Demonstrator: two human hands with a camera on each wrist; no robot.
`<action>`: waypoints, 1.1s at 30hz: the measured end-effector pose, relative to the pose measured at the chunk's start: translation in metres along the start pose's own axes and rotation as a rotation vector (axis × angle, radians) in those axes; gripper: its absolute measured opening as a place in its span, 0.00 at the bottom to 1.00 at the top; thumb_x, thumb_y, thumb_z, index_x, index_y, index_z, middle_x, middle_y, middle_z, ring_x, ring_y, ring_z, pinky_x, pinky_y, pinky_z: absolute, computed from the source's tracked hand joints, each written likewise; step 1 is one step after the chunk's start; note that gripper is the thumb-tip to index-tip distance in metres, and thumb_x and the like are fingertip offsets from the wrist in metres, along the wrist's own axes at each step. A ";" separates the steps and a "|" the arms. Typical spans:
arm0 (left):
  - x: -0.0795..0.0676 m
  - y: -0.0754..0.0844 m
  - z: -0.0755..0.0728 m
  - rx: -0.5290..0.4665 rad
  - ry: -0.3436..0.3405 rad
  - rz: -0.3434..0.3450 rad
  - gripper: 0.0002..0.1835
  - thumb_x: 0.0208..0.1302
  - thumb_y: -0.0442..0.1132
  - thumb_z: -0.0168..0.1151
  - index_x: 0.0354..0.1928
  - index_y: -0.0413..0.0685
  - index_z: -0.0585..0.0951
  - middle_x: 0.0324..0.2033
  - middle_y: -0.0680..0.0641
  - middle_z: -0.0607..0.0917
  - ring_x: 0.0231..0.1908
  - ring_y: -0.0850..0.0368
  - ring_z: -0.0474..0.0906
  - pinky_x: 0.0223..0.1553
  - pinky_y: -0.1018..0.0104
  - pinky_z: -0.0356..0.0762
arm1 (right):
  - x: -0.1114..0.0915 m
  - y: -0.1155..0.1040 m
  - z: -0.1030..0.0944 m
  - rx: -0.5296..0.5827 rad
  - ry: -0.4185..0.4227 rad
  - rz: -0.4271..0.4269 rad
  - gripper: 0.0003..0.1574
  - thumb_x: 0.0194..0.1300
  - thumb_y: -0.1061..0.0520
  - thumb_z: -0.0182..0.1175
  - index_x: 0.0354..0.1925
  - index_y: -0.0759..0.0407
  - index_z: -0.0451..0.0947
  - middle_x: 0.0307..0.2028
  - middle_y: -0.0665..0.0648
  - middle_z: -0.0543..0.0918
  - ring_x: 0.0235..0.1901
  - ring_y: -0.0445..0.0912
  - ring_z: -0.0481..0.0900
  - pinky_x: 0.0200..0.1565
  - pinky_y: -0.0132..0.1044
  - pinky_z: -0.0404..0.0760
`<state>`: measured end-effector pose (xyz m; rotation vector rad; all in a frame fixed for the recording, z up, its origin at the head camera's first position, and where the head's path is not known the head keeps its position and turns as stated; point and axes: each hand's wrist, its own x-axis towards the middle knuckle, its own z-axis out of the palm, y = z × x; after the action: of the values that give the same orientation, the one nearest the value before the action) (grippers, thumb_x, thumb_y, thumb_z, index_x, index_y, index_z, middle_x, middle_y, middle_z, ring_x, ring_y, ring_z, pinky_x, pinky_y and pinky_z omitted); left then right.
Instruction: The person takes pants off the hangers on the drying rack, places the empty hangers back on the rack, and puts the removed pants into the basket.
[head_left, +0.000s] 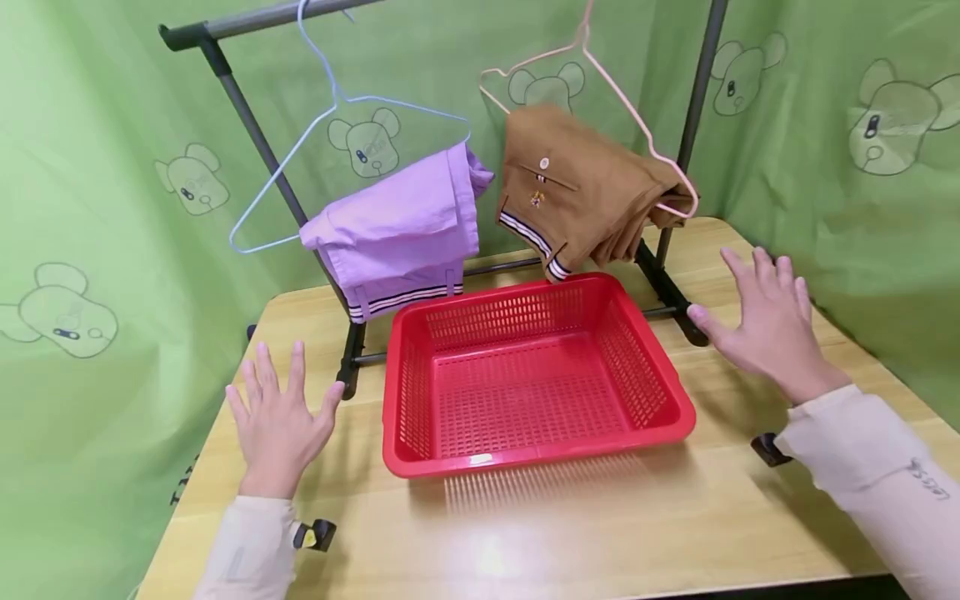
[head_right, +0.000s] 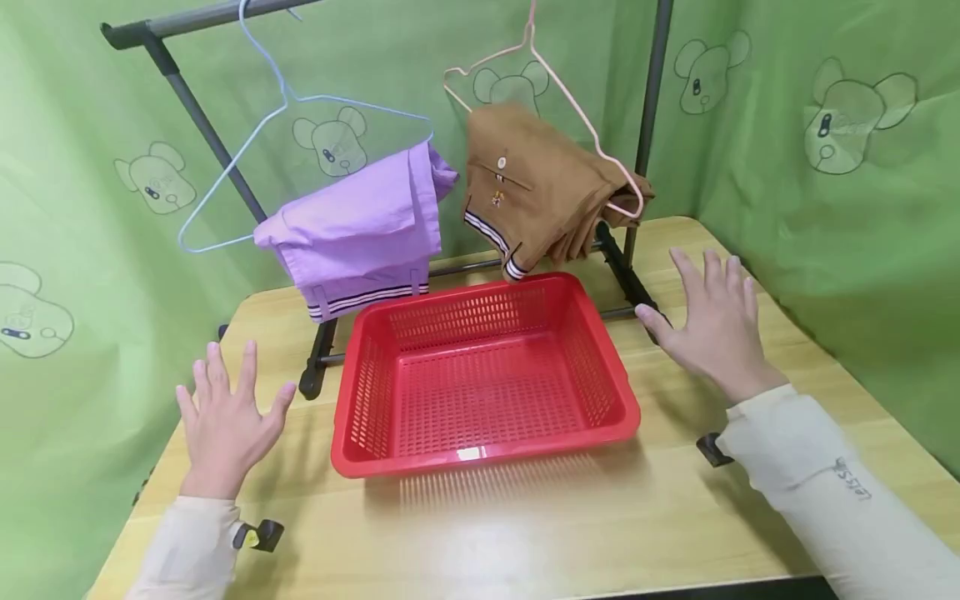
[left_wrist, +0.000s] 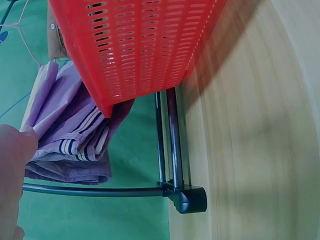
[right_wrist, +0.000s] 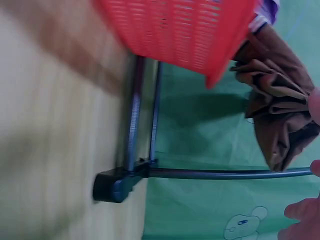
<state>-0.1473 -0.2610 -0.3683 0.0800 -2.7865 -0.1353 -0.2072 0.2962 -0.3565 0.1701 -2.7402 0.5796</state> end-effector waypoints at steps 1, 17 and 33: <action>0.002 0.001 -0.002 -0.008 0.008 0.005 0.41 0.62 0.68 0.36 0.71 0.56 0.44 0.68 0.37 0.33 0.66 0.37 0.27 0.58 0.36 0.23 | 0.003 -0.001 -0.004 0.027 0.015 -0.006 0.51 0.62 0.37 0.49 0.71 0.51 0.35 0.67 0.70 0.33 0.64 0.64 0.23 0.59 0.57 0.21; 0.004 0.008 0.000 -0.110 -0.034 0.023 0.41 0.62 0.67 0.36 0.71 0.54 0.43 0.68 0.34 0.35 0.65 0.33 0.34 0.58 0.33 0.30 | 0.029 -0.024 -0.056 0.389 0.146 0.041 0.41 0.66 0.47 0.50 0.70 0.45 0.42 0.63 0.69 0.59 0.58 0.68 0.59 0.57 0.63 0.54; -0.008 0.028 0.008 -0.658 -0.204 0.033 0.35 0.69 0.54 0.39 0.71 0.53 0.37 0.69 0.39 0.38 0.66 0.36 0.40 0.60 0.38 0.43 | 0.066 -0.053 -0.089 0.497 0.100 0.116 0.34 0.67 0.40 0.44 0.67 0.41 0.49 0.60 0.63 0.67 0.49 0.46 0.72 0.49 0.40 0.71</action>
<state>-0.1439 -0.2323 -0.3760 -0.1504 -2.7821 -1.0858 -0.2332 0.2817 -0.2369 0.0946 -2.4702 1.2588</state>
